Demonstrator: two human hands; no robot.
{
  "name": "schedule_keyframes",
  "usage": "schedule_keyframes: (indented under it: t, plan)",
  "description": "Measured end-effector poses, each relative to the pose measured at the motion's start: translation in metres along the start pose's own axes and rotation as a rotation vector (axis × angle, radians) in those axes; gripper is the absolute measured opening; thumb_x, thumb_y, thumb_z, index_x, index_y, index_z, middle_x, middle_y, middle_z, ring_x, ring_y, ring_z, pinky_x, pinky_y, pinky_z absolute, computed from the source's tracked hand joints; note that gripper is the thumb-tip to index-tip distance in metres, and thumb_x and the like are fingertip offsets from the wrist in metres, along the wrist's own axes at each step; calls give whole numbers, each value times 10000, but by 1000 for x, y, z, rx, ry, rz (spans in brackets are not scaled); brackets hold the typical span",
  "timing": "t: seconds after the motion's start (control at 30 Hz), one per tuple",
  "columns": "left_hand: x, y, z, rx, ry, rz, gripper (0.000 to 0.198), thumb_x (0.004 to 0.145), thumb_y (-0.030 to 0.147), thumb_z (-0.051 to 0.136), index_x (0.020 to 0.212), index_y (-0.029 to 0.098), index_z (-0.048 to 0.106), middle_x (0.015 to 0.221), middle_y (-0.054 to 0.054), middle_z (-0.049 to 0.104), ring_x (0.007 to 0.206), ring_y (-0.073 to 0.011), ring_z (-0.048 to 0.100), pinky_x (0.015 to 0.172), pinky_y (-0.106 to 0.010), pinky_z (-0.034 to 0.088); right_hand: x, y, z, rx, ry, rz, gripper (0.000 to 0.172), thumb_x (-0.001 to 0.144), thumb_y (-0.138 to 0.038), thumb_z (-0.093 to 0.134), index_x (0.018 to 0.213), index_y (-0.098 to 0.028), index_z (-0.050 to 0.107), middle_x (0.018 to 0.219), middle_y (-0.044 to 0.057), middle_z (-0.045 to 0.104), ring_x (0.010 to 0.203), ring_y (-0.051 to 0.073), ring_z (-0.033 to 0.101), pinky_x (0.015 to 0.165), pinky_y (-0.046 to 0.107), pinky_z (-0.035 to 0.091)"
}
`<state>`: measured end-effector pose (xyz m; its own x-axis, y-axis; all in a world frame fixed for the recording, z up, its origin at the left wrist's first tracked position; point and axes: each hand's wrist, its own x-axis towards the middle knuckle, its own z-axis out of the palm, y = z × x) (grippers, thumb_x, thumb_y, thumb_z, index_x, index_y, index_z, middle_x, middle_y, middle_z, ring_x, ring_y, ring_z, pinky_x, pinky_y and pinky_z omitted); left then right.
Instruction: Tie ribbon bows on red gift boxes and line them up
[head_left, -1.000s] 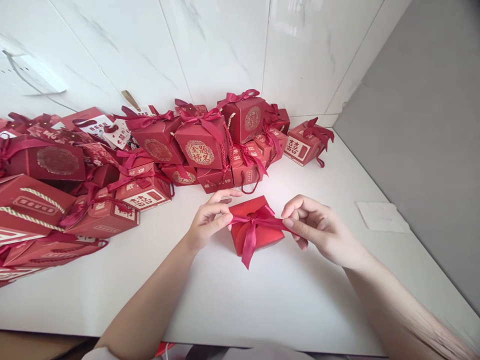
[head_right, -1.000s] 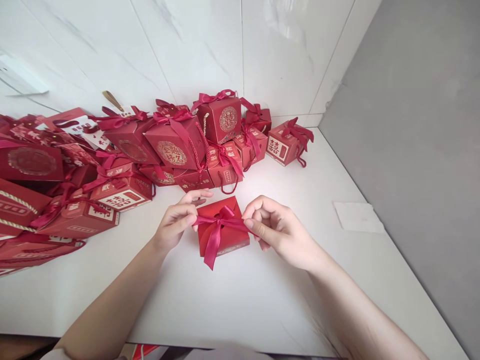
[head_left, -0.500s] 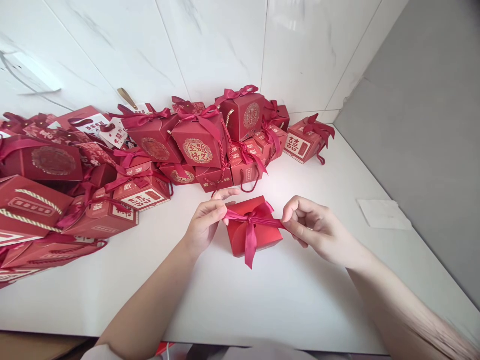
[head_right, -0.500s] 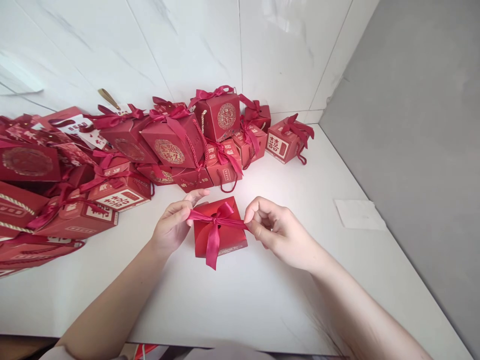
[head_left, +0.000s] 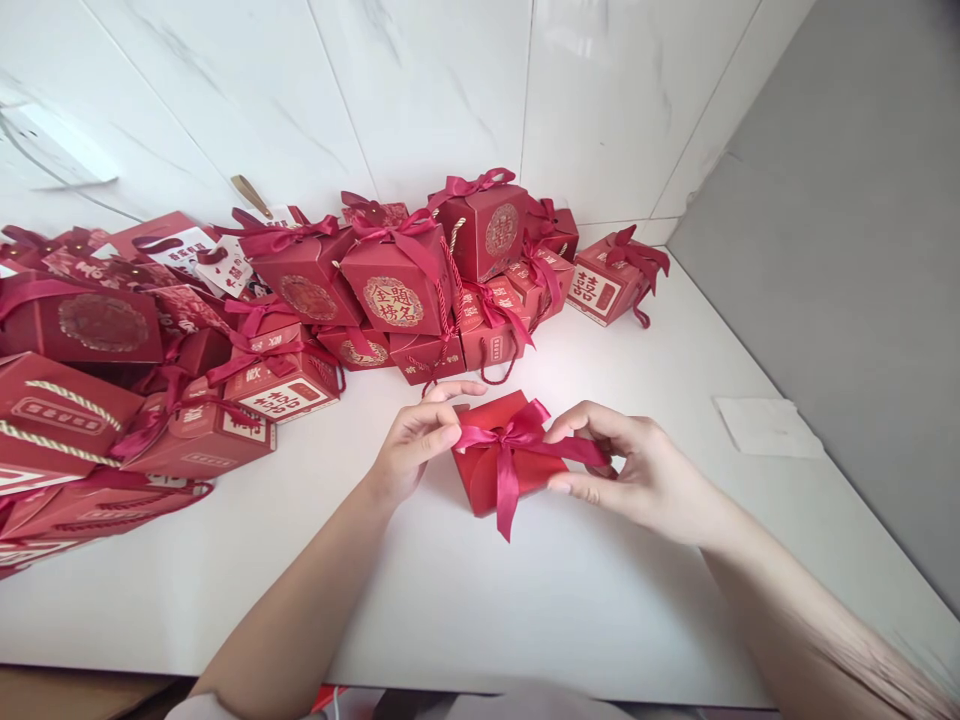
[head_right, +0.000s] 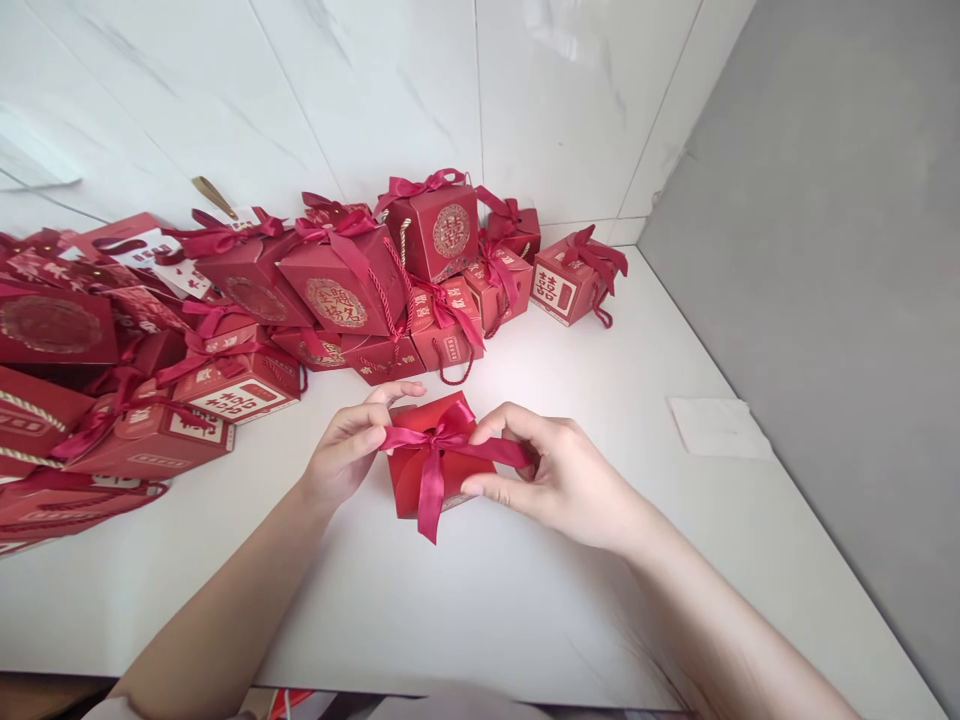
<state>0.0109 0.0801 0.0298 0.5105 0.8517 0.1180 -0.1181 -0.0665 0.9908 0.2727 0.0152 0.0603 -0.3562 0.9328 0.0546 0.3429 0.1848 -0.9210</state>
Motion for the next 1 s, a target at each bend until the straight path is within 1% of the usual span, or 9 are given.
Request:
schedule_keyframes:
  t: [0.07, 0.17, 0.3, 0.47, 0.53, 0.63, 0.77, 0.87, 1.0]
  plan:
    - [0, -1, 0, -2, -9, -7, 326, 840, 395, 677, 616, 166, 617, 1276, -117, 585, 1328, -332, 444, 1029, -422, 413, -1, -2, 2, -89, 16, -61, 288, 862, -433, 724, 1047, -245, 609, 863, 12, 680, 588, 117, 507, 544, 256, 426]
    - [-1, -3, -1, 6, -7, -20, 345, 845, 403, 664, 607, 159, 611, 1297, -125, 579, 1328, -346, 437, 992, -418, 429, -3, -1, 5, -233, 72, -163, 206, 943, -343, 631, 1125, -247, 634, 955, 51, 704, 642, 137, 586, 585, 271, 480]
    - [0, -3, -1, -17, 8, -25, 376, 842, 425, 657, 581, 159, 605, 1293, -118, 586, 1304, -348, 461, 1016, -434, 419, -3, 3, 7, -291, 120, -244, 180, 986, -253, 550, 1111, -236, 678, 901, 60, 675, 696, 153, 620, 633, 291, 528]
    - [1, -3, -1, -66, 22, -22, 360, 859, 397, 639, 579, 171, 646, 1287, -97, 609, 1333, -343, 446, 1090, -452, 382, -4, 6, 7, -288, 210, -322, 339, 961, -165, 573, 1281, -268, 624, 1036, 76, 644, 879, 184, 656, 762, 329, 569]
    - [0, -3, -1, -95, 16, -12, 343, 880, 375, 617, 604, 183, 687, 1292, -87, 614, 1344, -331, 442, 1099, -447, 382, -4, 6, 8, -297, 246, -354, 380, 965, -117, 544, 1305, -274, 610, 1032, 75, 635, 892, 179, 658, 769, 324, 572]
    - [0, -4, 0, -156, 6, -2, 318, 906, 355, 589, 673, 216, 753, 1297, -68, 622, 1352, -310, 450, 1099, -444, 403, -3, 6, 9, -339, 283, -381, 313, 972, -127, 546, 1232, -263, 653, 960, 67, 635, 837, 169, 655, 713, 304, 578]
    - [0, -2, 3, -195, 18, -30, 279, 899, 394, 603, 754, 259, 799, 1282, -57, 633, 1335, -314, 481, 1103, -474, 423, -2, 4, 9, -383, 311, -348, 178, 976, -182, 561, 1067, -245, 700, 898, 67, 631, 798, 178, 640, 672, 313, 569]
    - [0, -2, 4, -198, 38, -46, 277, 881, 435, 622, 779, 263, 813, 1271, -67, 637, 1330, -329, 487, 1109, -488, 427, -2, 3, 9, -349, 332, -313, 132, 969, -189, 571, 987, -225, 697, 892, 69, 612, 782, 175, 623, 657, 314, 548]
    - [1, -3, 4, -214, 38, -49, 267, 898, 414, 613, 848, 256, 822, 1284, -75, 628, 1305, -311, 506, 1068, -439, 460, -1, 2, 10, -253, 304, -233, 115, 966, -210, 581, 948, -222, 693, 888, 65, 614, 772, 175, 616, 637, 309, 526]
